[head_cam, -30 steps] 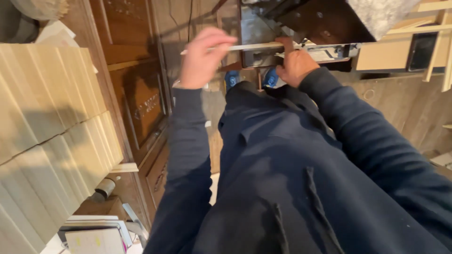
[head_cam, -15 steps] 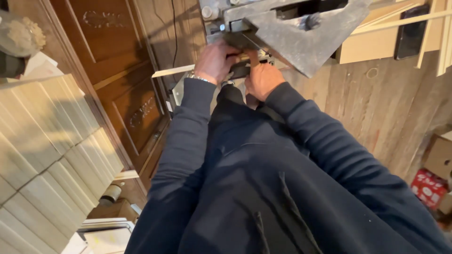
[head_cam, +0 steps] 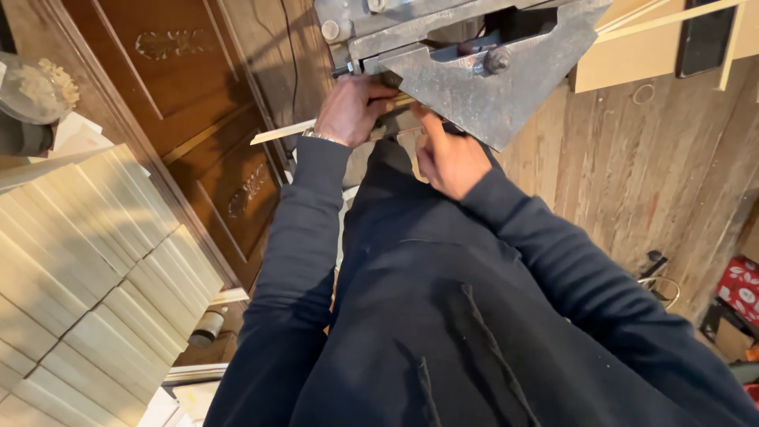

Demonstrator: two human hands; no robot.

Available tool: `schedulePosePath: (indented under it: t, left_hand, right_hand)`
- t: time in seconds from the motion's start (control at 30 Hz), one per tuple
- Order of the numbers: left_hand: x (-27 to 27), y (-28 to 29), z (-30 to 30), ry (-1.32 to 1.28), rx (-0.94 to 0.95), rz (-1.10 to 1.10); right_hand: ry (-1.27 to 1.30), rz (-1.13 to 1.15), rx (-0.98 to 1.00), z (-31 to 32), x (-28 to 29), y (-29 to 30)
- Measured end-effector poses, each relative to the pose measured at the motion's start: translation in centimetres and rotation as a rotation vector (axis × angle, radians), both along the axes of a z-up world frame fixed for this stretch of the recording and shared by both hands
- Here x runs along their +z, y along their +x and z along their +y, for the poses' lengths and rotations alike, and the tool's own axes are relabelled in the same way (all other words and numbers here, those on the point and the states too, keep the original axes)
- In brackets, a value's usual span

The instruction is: Cutting wooden moulding strips for picture frames using a manual mitre cutter.

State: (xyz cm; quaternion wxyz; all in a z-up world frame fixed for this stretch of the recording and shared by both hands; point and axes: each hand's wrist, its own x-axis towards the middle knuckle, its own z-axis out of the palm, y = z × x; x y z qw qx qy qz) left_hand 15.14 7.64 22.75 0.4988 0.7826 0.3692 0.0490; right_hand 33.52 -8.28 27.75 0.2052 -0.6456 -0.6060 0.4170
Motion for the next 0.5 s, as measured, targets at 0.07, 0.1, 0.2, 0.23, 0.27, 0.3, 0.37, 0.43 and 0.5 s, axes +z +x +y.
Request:
schedulePosePath:
  t: [0.07, 0.1, 0.2, 0.23, 0.27, 0.3, 0.37, 0.43, 0.5]
  left_hand:
    - [0.6, 0.1, 0.1, -0.009, 0.012, 0.007]
    - [0.9, 0.2, 0.1, -0.016, 0.021, 0.011]
    - [-0.1, -0.3, 0.1, 0.003, -0.016, -0.047]
    - [0.0, -0.2, 0.1, 0.003, -0.015, -0.047]
    - [0.1, 0.0, 0.1, -0.004, -0.014, -0.006]
    - [0.3, 0.0, 0.0, -0.013, -0.013, 0.037]
    - [-0.2, -0.2, -0.2, -0.008, -0.011, 0.003]
    - [-0.7, -0.2, -0.1, -0.002, -0.008, -0.035]
    - [-1.0, -0.3, -0.2, 0.021, -0.026, -0.048]
  right_hand:
    - [-0.019, -0.005, 0.028, -1.5, 0.1, 0.5]
    - [-0.036, -0.013, 0.052, -2.3, 0.2, 0.8]
    - [-0.087, -0.050, 0.038, -5.2, -1.6, 2.0]
    - [-0.087, -0.050, 0.039, -5.3, -1.6, 2.4]
    - [-0.101, -0.057, 0.017, -5.4, -1.5, 2.7]
    - [-0.117, -0.062, -0.006, -5.6, -1.5, 3.0]
    - [-0.119, -0.082, -0.033, -5.6, -1.2, 3.5]
    - [-0.120, -0.105, -0.060, -5.6, -1.3, 4.5]
    - [0.028, -0.174, -0.163, -5.6, -1.7, 5.6]
